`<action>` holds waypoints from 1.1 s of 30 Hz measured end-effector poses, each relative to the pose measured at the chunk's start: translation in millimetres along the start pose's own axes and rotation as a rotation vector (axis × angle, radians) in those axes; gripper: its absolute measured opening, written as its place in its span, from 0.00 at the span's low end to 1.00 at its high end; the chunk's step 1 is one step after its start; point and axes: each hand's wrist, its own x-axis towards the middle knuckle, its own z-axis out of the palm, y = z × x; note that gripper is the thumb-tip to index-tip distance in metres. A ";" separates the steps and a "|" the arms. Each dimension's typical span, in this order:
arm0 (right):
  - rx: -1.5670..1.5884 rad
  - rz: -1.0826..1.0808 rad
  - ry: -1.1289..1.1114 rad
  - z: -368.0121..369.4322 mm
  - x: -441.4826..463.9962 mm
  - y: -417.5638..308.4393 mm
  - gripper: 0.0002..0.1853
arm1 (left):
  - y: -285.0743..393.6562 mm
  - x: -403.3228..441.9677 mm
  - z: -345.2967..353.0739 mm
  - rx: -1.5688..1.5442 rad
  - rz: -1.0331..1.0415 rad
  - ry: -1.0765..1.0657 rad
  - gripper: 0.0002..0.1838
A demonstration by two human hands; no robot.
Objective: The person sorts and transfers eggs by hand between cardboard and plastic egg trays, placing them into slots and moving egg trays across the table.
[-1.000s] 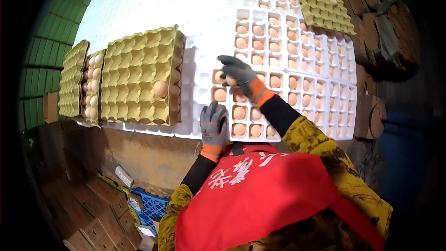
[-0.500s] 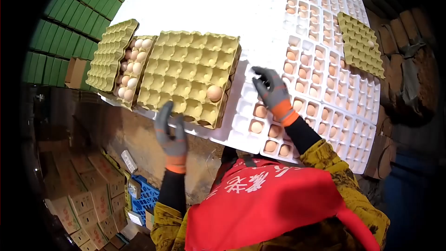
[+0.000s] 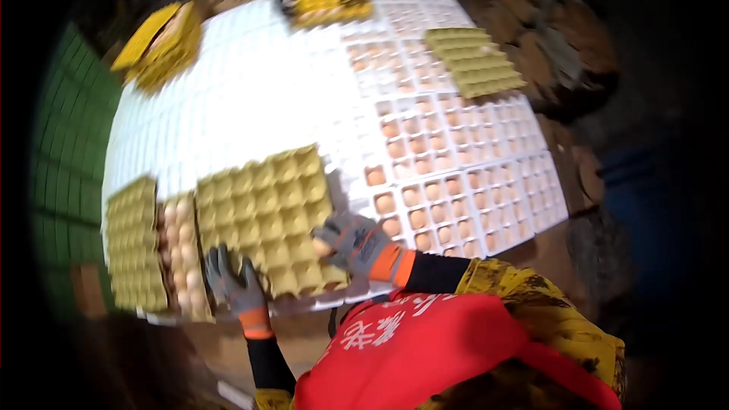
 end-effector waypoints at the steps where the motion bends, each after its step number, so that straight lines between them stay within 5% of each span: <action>1: 0.125 0.037 0.060 -5.6 -4.7 -1.6 0.28 | -3.9 -2.2 5.7 0.013 0.025 -0.013 0.29; 6: 1.054 0.456 0.304 -24.5 -19.9 30.5 0.28 | 16.8 2.6 -2.5 -0.021 0.000 -0.048 0.26; 11: 1.087 0.791 0.791 -62.4 -75.7 203.7 0.28 | 27.2 2.1 -7.0 0.046 -0.020 -0.099 0.27; 16: 0.661 0.789 1.091 -132.9 -89.6 384.5 0.25 | 5.2 0.5 -1.8 0.005 0.006 -0.067 0.26; 18: 0.428 0.616 1.173 -143.3 -80.8 461.1 0.27 | 2.6 4.0 -9.9 0.061 -0.048 -0.084 0.28; 22: -0.074 0.757 1.034 -156.9 -67.1 504.5 0.31 | -22.9 3.8 -21.4 0.072 -0.192 -0.028 0.27; 26: 0.239 0.559 1.020 -127.5 -53.4 431.5 0.28 | -53.0 12.9 -32.0 0.008 -0.331 -0.080 0.28; 29: 1.016 0.596 0.436 -63.6 -54.4 298.2 0.22 | -67.9 34.8 -42.3 0.141 -0.273 -0.124 0.30; 33: 1.117 0.571 -0.002 -35.4 -34.8 116.9 0.32 | -88.5 40.8 -30.5 0.391 -0.173 -0.070 0.30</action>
